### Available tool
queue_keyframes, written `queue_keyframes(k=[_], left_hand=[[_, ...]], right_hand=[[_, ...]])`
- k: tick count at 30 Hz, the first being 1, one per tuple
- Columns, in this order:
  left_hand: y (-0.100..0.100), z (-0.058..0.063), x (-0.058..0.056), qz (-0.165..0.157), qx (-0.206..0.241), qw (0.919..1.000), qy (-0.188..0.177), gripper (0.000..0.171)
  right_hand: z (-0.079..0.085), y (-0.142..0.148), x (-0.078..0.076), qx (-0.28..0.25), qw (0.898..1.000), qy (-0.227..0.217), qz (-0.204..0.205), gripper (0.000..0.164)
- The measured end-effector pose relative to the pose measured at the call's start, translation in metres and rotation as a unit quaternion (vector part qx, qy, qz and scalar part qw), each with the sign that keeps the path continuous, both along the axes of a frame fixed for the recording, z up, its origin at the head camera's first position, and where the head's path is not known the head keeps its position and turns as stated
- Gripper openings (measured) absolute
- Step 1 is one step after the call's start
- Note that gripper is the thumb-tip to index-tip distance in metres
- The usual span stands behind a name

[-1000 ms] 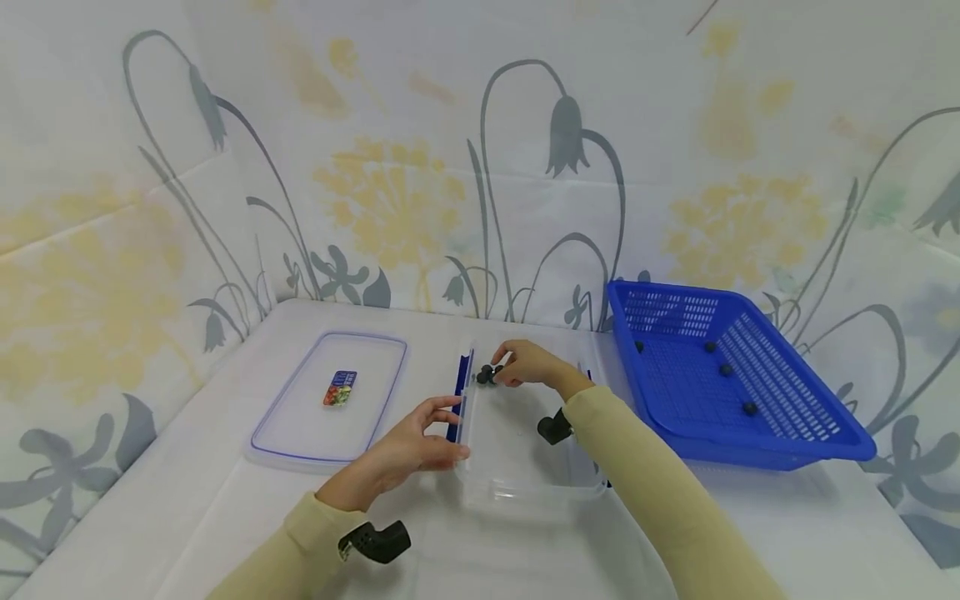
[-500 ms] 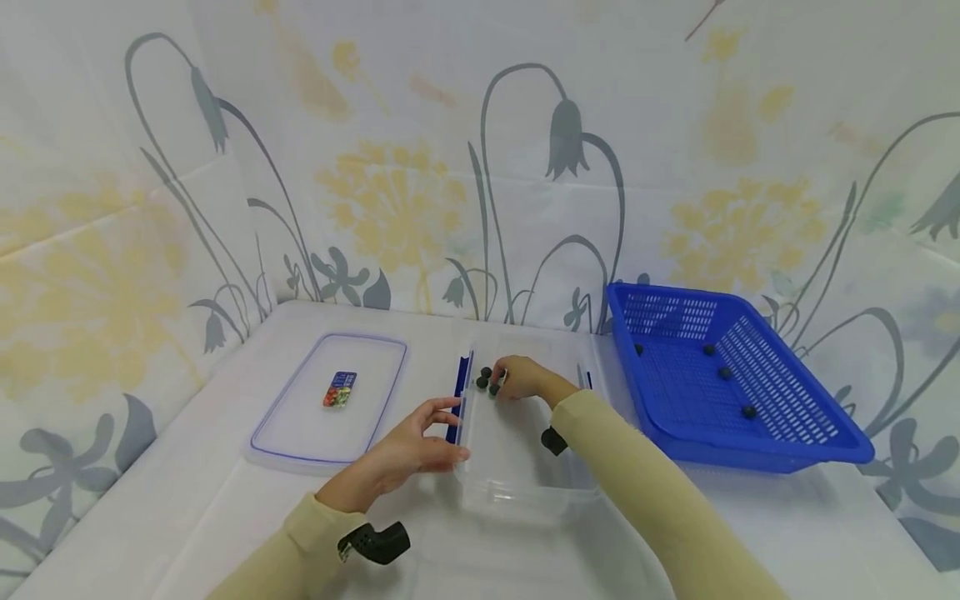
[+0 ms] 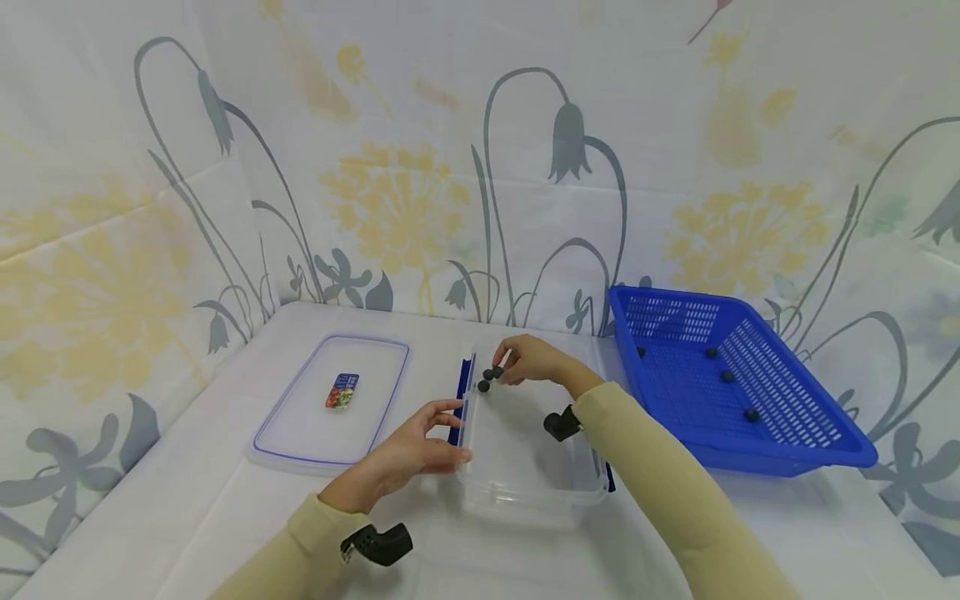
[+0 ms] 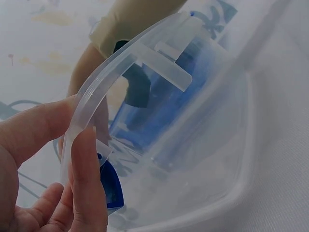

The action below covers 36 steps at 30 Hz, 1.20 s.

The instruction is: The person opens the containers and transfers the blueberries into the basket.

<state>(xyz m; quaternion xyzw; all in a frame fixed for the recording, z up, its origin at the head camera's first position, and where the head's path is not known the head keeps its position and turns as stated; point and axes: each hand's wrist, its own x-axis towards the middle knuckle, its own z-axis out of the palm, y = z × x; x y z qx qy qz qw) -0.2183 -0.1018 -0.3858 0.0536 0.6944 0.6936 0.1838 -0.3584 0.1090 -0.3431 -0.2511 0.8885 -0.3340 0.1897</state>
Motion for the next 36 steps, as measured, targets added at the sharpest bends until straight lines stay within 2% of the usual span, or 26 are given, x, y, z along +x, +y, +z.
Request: queue_keyframes(k=[11, 16, 24, 36], left_hand=[[-0.001, -0.001, 0.0, 0.004, -0.006, 1.0, -0.005, 0.073], [0.0, 0.0, 0.001, -0.002, -0.005, 1.0, -0.003, 0.074], [0.0, 0.0, 0.002, -0.007, -0.003, 1.0, 0.001, 0.074], [-0.001, 0.0, 0.002, -0.006, 0.0, 1.0, -0.001, 0.075]], right_hand=[[0.051, 0.032, 0.006, -0.014, 0.999, 0.024, -0.018, 0.025], [0.068, 0.053, 0.01, -0.017, 0.999, 0.042, -0.03, 0.026], [0.077, 0.095, 0.016, -0.036, 0.994, 0.09, -0.053, 0.024], [0.075, 0.152, 0.03, -0.01, 0.99, 0.102, -0.094, 0.025]])
